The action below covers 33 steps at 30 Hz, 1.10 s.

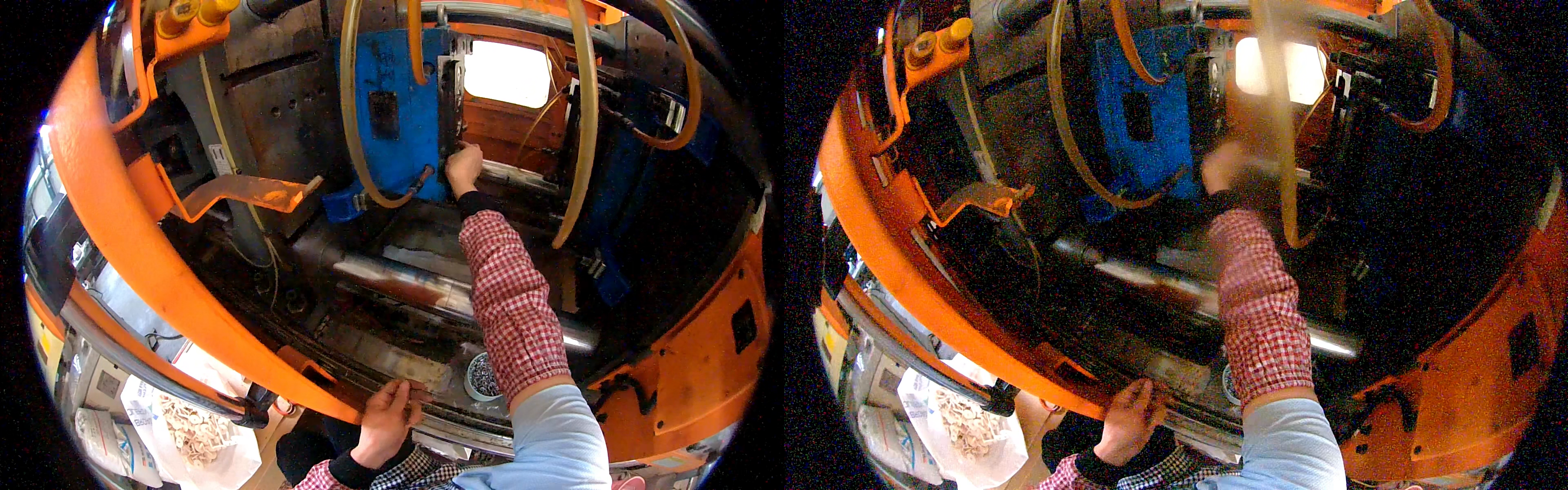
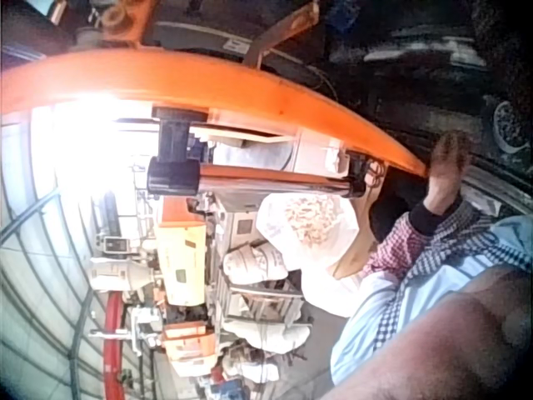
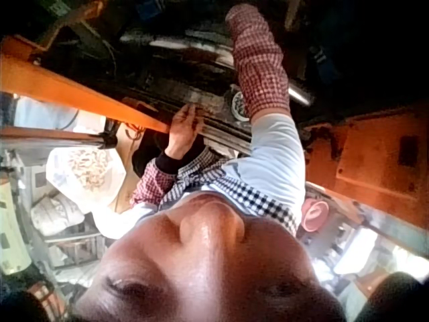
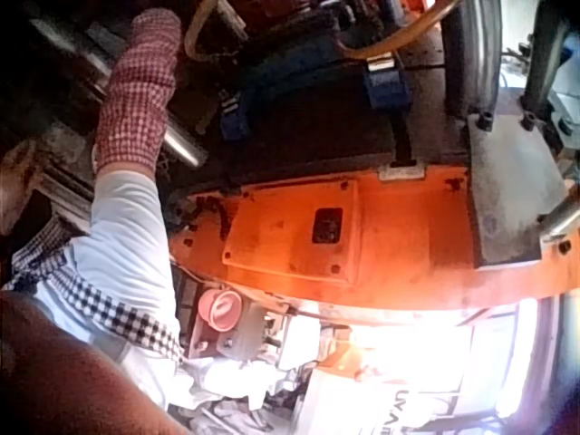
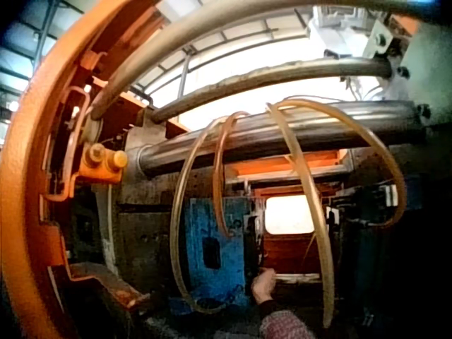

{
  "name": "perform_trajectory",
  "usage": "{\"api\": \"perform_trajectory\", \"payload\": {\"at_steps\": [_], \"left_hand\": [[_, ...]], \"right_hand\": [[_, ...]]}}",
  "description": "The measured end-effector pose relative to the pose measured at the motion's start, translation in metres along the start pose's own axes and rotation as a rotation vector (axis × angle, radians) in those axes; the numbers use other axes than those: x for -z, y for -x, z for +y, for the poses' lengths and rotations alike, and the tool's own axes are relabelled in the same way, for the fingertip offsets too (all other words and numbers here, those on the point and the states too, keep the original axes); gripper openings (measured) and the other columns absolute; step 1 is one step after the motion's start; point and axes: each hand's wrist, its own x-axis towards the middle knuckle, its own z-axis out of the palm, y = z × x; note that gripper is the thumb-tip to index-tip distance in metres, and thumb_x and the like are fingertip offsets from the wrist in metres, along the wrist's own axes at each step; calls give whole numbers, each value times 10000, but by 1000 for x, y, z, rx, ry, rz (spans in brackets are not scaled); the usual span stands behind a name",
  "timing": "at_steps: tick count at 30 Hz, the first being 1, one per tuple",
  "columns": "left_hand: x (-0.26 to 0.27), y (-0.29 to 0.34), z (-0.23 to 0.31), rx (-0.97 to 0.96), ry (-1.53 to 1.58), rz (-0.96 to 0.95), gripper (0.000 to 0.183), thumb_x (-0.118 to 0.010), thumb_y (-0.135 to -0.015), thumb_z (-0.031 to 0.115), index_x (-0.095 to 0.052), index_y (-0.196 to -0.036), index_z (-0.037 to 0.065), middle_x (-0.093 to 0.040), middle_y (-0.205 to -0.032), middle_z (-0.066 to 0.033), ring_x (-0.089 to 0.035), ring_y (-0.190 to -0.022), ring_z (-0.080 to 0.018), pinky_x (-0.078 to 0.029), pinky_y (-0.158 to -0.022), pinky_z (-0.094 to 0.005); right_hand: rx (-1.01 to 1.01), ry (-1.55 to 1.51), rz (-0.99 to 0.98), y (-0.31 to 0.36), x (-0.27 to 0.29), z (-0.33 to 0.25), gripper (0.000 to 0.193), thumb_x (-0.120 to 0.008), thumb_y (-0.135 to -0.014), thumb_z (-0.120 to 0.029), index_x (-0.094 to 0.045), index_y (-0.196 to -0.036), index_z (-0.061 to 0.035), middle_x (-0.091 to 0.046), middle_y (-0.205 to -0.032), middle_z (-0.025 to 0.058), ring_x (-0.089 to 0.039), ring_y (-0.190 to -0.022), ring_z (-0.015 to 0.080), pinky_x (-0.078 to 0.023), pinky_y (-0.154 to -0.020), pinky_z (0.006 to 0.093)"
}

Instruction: The person operates an injection molding machine by repeatedly opening the safety door, retrieving a small white plastic component, and placing it into the mold cavity. They then close the door to allow the machine to cycle. The person also handles a bag of finished plastic parts and uses scissors to trim excess material from the components.

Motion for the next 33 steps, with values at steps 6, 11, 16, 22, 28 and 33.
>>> {"api": "perform_trajectory", "payload": {"at_steps": [6,11,16,22,28,33], "left_hand": [[-9,-1,-10,250,722,40,267,-373,-971,118,-489,-1140,-53,-588,-1019,-143,-564,-847,-163,-462,-724,-261],[-9,-16,-2,372,906,18,267,-378,-971,139,-491,-1114,-55,-608,-970,-150,-591,-783,-199,-482,-675,-269],[0,-23,7,451,1011,196,260,-395,-974,216,-509,-952,-17,-612,-858,-125,-552,-616,-153,-463,-576,-257],[-9,-27,9,18,291,285,334,-461,-943,348,-530,-839,39,-536,-661,-41,-421,-462,-53,-292,-383,-173],[-2,-23,15,408,1073,112,373,-451,-942,378,-521,-814,35,-526,-628,-56,-331,-342,-65,-231,-321,-193],[3,-24,22,421,944,36,416,-445,-927,442,-538,-830,48,-480,-590,-23,-321,-350,-72,-238,-348,-203]], "right_hand": [[-139,-169,-92,-16,-1,6,280,-579,-733,-48,-663,-997,-6,-621,-1004,249,-579,-979,367,-454,-843,411],[-148,-175,-263,-16,45,-4,273,-616,-768,-105,-642,-995,43,-643,-957,227,-618,-921,341,-467,-810,382],[389,-572,-843,105,178,-103,152,-647,-787,-139,-678,-822,7,-656,-741,108,-607,-690,147,-477,-635,302],[657,-362,-1307,197,267,-106,212,-718,-702,-175,-683,-821,-3,-635,-736,140,-610,-676,284,-471,-611,338],[550,-536,-1383,206,260,-87,187,-707,-727,-152,-684,-848,-11,-637,-754,131,-602,-662,258,-465,-614,320],[689,-559,-1331,207,263,-85,148,-688,-745,-124,-672,-838,-11,-635,-748,120,-605,-691,248,-470,-629,325]]}}
